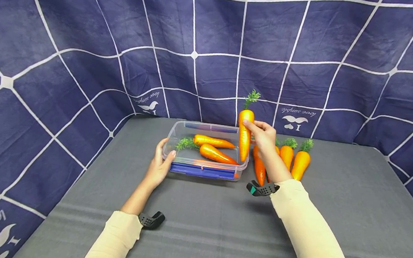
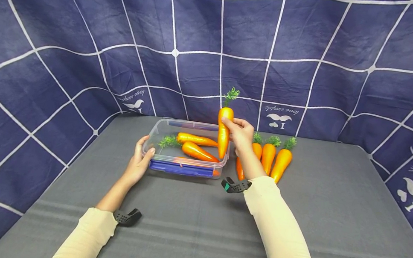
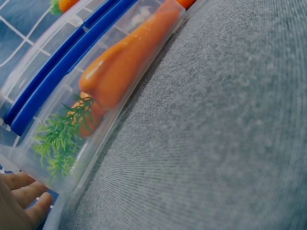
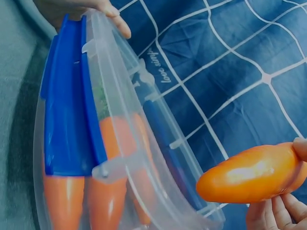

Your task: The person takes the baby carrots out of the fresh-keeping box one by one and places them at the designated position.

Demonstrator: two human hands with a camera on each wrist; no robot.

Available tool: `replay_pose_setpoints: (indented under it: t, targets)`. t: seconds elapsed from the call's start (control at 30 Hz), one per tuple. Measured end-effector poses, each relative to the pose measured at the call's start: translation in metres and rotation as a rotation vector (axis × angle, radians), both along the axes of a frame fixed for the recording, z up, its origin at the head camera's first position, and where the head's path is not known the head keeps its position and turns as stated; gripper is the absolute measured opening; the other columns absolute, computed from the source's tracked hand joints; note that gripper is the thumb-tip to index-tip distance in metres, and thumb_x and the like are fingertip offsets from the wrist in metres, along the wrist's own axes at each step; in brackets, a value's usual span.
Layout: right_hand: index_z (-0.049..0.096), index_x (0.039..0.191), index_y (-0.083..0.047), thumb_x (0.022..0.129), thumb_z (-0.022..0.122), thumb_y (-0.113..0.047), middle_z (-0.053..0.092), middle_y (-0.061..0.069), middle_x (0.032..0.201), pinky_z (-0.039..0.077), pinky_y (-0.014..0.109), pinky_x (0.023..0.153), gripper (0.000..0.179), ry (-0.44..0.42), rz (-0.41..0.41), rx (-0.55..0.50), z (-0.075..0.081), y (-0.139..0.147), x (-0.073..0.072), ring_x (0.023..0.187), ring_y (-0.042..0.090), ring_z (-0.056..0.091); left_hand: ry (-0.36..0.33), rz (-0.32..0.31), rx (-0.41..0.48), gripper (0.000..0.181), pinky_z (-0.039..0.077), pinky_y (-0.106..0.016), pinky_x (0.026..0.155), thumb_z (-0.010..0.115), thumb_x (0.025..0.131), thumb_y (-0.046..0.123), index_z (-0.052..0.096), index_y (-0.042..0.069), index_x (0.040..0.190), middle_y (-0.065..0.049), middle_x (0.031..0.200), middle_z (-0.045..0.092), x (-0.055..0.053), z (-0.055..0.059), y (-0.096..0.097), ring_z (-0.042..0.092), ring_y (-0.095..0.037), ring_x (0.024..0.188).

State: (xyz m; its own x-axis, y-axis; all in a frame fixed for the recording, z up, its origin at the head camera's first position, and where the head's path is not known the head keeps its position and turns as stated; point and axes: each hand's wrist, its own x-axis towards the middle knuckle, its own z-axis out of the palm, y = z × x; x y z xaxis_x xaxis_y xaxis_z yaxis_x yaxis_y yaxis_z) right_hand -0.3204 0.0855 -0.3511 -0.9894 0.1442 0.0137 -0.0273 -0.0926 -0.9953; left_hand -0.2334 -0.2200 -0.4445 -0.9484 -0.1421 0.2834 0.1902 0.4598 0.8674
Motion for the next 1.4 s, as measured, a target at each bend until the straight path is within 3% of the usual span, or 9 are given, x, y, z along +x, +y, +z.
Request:
replay_pose_setpoints:
  t: [0.33, 0.7, 1.13, 1.4]
  targets:
    - [0.062, 0.1, -0.007, 0.083, 0.078, -0.026, 0.058, -0.002, 0.084, 0.05, 0.021, 0.059, 0.03, -0.006, -0.026, 0.002, -0.005, 0.024, 0.004, 0.072, 0.01, 0.054, -0.01, 0.004, -0.003, 0.055, 0.032, -0.058, 0.102, 0.052, 0.101, 0.032, 0.028, 0.023, 0.149, -0.029, 0.137, 0.047, 0.0, 0.001, 0.001, 0.046, -0.043, 0.123]
    - [0.059, 0.102, -0.007, 0.084, 0.077, -0.027, 0.058, -0.004, 0.079, 0.049, 0.019, 0.056, 0.033, -0.045, -0.064, -0.016, -0.022, 0.056, 0.01, 0.063, 0.007, 0.055, -0.014, -0.007, -0.008, 0.055, 0.031, -0.059, 0.102, 0.051, 0.101, 0.032, 0.027, 0.023, 0.149, -0.029, 0.14, 0.044, -0.001, 0.003, 0.001, 0.045, -0.044, 0.124]
    - [0.06, 0.095, -0.008, 0.082, 0.079, -0.023, 0.058, -0.006, 0.07, 0.049, 0.019, 0.052, 0.028, -0.085, -0.118, -0.106, -0.033, 0.089, 0.016, 0.061, 0.005, 0.053, -0.032, -0.006, -0.009, 0.055, 0.031, -0.058, 0.102, 0.051, 0.101, 0.034, 0.027, 0.024, 0.15, -0.029, 0.141, 0.043, 0.001, 0.001, 0.001, 0.045, -0.044, 0.124]
    - [0.061, 0.09, -0.011, 0.081, 0.08, -0.021, 0.057, -0.005, 0.069, 0.048, 0.019, 0.05, 0.024, -0.108, -0.18, -0.158, -0.034, 0.116, 0.02, 0.06, 0.006, 0.051, 0.003, -0.008, 0.01, 0.055, 0.031, -0.058, 0.102, 0.052, 0.101, 0.03, 0.027, 0.02, 0.149, -0.03, 0.14, 0.043, 0.002, -0.001, 0.001, 0.045, -0.044, 0.123]
